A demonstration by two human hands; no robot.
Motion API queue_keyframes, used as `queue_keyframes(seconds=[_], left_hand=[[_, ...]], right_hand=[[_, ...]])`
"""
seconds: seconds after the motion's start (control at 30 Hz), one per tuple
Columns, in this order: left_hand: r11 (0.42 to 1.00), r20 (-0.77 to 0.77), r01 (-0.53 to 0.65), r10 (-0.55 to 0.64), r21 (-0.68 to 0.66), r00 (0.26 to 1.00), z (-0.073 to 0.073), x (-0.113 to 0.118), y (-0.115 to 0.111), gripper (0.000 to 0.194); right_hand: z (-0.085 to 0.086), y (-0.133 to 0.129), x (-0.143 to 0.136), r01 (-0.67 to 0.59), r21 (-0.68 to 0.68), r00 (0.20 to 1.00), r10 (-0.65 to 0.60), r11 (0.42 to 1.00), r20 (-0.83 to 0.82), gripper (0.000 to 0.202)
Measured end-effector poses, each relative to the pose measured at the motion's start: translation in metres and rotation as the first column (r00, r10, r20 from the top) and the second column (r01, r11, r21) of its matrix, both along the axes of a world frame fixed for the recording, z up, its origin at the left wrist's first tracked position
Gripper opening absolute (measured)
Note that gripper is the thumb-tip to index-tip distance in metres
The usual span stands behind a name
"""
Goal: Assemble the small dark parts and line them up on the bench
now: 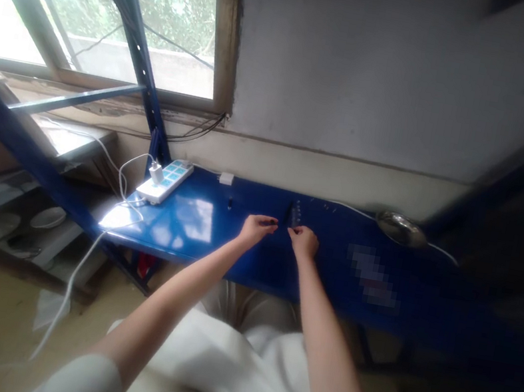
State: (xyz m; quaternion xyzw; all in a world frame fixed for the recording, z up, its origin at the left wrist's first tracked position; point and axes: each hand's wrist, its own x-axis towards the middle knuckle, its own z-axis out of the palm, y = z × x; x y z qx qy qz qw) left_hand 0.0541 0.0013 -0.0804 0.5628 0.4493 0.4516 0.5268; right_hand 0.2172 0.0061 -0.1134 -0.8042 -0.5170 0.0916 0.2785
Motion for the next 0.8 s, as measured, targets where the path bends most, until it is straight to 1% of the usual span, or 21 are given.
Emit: queue_keyframes(seconds=[0.1, 0.2, 0.3, 0.37, 0.5, 0.57, 0.63, 0.7, 0.8], left_hand=[[0.998, -0.174, -0.021, 0.032, 0.061, 0.984, -0.004, 0.01, 0.01, 0.028], [0.996, -0.312, -0.034, 0.057, 0.08, 0.948, -0.007, 0.023, 0.019, 0.028], [0.996, -0.424, -0.034, 0.065, 0.079, 0.903, -0.008, 0.034, 0.025, 0.031], [0.994, -0.498, -0.033, 0.08, 0.103, 0.863, -0.007, 0.04, 0.027, 0.031], [0.991, -0.647, -0.033, 0.111, 0.132, 0.755, -0.006, 0.045, 0.03, 0.028], [0.991, -0.697, -0.018, 0.107, 0.134, 0.709, -0.007, 0.045, 0.032, 0.024], [0.989, -0.726, 0.002, 0.109, 0.149, 0.679, -0.01, 0.044, 0.034, 0.021], [0.986, -0.742, 0.018, 0.114, 0.168, 0.661, -0.013, 0.044, 0.035, 0.019], [0.98, -0.746, 0.025, 0.133, 0.197, 0.653, -0.017, 0.045, 0.036, 0.019]], right_hand=[[-0.002, -0.005, -0.002, 0.01, 0.03, 1.0, -0.01, 0.999, 0.007, 0.032], [-0.005, -0.011, -0.004, 0.008, 0.125, 1.0, -0.009, 0.992, 0.003, 0.033], [-0.009, -0.015, -0.003, 0.042, 0.232, 0.998, -0.032, 0.972, -0.049, 0.031], [-0.012, -0.016, -0.002, 0.063, 0.293, 0.996, -0.04, 0.954, -0.082, 0.029], [-0.017, -0.016, 0.001, 0.085, 0.388, 0.991, -0.037, 0.918, -0.13, 0.028], [-0.019, -0.016, 0.003, 0.084, 0.424, 0.989, -0.025, 0.902, -0.144, 0.029], [-0.02, -0.016, 0.004, 0.083, 0.453, 0.988, -0.014, 0.888, -0.153, 0.03], [-0.021, -0.016, 0.004, 0.09, 0.477, 0.987, -0.014, 0.874, -0.16, 0.031], [-0.023, -0.015, 0.005, 0.101, 0.501, 0.985, -0.015, 0.86, -0.172, 0.031]])
